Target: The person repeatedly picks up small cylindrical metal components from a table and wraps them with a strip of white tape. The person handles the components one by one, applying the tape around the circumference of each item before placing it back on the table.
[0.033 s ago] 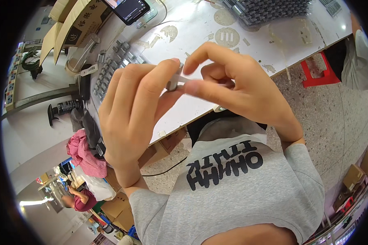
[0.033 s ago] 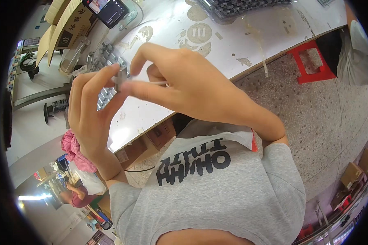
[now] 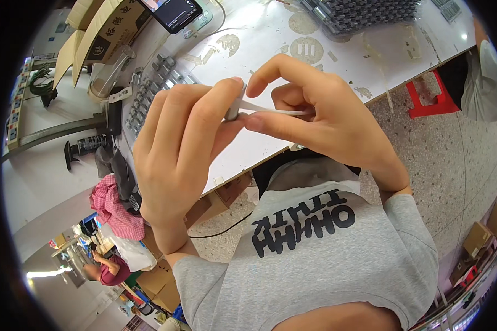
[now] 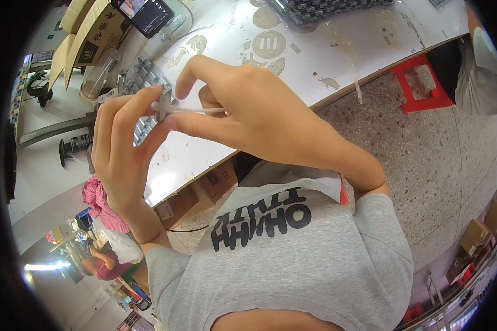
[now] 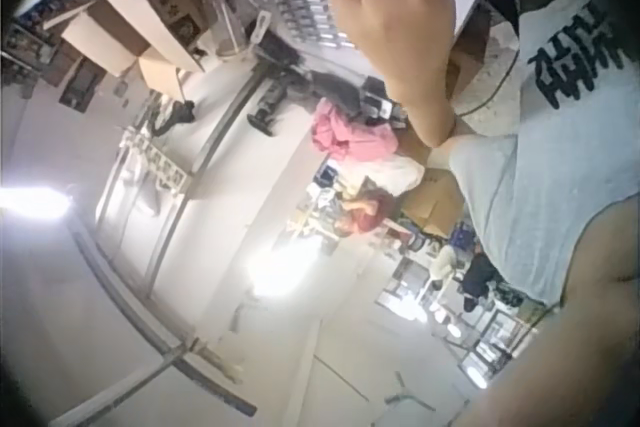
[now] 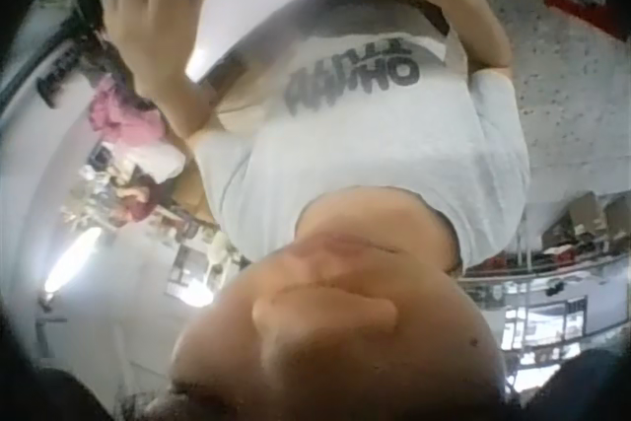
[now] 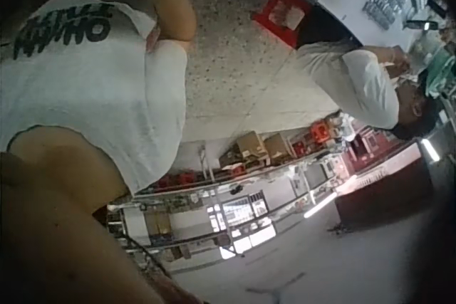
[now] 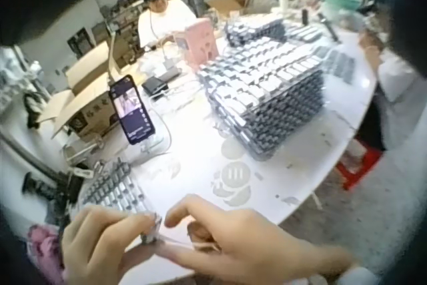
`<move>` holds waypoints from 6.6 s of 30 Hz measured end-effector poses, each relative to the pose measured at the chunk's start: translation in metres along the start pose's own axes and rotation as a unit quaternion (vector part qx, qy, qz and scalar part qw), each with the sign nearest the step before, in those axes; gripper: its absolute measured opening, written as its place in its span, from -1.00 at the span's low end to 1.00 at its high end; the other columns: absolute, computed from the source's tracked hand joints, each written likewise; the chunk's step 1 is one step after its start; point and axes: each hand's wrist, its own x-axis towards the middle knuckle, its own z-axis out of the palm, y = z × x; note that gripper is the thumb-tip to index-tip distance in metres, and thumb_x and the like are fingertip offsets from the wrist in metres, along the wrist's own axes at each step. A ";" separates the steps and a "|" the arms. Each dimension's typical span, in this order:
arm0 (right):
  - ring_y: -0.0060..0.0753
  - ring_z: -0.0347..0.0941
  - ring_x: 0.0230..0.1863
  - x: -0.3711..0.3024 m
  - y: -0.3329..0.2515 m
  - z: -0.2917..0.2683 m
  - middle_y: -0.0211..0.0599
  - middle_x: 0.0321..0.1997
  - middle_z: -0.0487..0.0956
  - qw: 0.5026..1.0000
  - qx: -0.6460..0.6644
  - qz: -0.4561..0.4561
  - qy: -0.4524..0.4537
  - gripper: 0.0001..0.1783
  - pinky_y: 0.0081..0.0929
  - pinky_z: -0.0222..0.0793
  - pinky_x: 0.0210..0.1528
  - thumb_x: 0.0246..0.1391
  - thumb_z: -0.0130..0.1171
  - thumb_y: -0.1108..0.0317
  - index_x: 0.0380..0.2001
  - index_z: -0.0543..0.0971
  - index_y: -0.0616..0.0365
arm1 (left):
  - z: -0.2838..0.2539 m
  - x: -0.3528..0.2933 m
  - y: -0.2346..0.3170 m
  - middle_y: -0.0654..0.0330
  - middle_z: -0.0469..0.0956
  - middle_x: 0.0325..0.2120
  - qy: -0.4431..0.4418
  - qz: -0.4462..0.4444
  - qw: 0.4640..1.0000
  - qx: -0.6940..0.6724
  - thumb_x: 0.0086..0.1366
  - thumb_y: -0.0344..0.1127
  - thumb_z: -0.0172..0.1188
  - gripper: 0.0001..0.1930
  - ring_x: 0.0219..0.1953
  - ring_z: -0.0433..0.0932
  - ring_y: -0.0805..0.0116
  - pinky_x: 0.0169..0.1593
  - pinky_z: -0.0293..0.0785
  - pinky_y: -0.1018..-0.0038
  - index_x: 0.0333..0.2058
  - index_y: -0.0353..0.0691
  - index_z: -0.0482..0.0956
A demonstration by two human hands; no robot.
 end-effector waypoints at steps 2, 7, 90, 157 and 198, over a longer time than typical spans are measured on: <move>-0.80 0.03 -0.67 0.002 0.003 0.001 -0.55 -0.73 0.24 1.000 0.011 -0.016 0.000 -0.89 -0.71 -0.10 -0.63 0.01 0.07 0.42 -0.43 0.39 0.21 | 0.000 0.004 0.000 0.21 0.44 -0.49 -0.023 0.007 0.999 0.022 -0.31 -0.52 0.33 -0.54 -0.49 0.43 0.38 -0.42 0.36 0.55 -0.29 -0.23 0.49; -0.65 0.13 -0.69 0.004 0.006 0.006 -0.42 -0.76 0.29 0.997 0.062 -0.035 0.002 -0.86 -0.62 0.03 -0.63 -0.03 0.07 0.37 -0.45 0.42 0.22 | -0.002 0.004 -0.004 0.21 0.45 -0.47 -0.036 0.018 0.999 0.034 -0.29 -0.45 0.34 -0.60 -0.45 0.46 0.33 -0.41 0.40 0.52 -0.34 -0.22 0.49; -0.70 0.22 -0.67 -0.042 0.012 -0.013 -0.44 -0.74 0.35 0.995 0.091 -0.030 0.005 -0.88 -0.69 0.10 -0.60 0.01 0.06 0.39 -0.50 0.45 0.22 | -0.013 0.022 0.020 0.26 0.43 -0.44 -0.028 0.164 0.982 0.089 -0.31 -0.39 0.25 -0.60 -0.44 0.43 0.34 -0.45 0.41 0.54 -0.33 -0.19 0.55; -0.71 0.31 -0.56 -0.008 -0.001 -0.018 -0.38 -0.63 0.44 0.990 0.125 -0.069 0.016 -0.83 -0.70 0.25 -0.52 -0.06 0.12 0.37 -0.54 0.43 0.27 | 0.002 0.010 0.013 0.34 0.47 -0.53 0.083 0.026 0.995 0.054 -0.31 -0.34 0.29 -0.70 -0.52 0.39 0.44 -0.52 0.30 0.60 -0.44 -0.12 0.60; -0.79 0.14 -0.61 -0.006 0.018 -0.005 -0.54 -0.66 0.33 0.991 0.129 -0.031 0.003 -0.84 -0.77 0.04 -0.59 0.00 0.10 0.39 -0.55 0.43 0.25 | 0.027 -0.008 0.032 0.24 0.51 -0.40 0.072 -0.174 0.972 -0.137 -0.35 -0.41 0.37 -0.57 -0.35 0.42 0.32 -0.28 0.33 0.50 -0.35 -0.20 0.51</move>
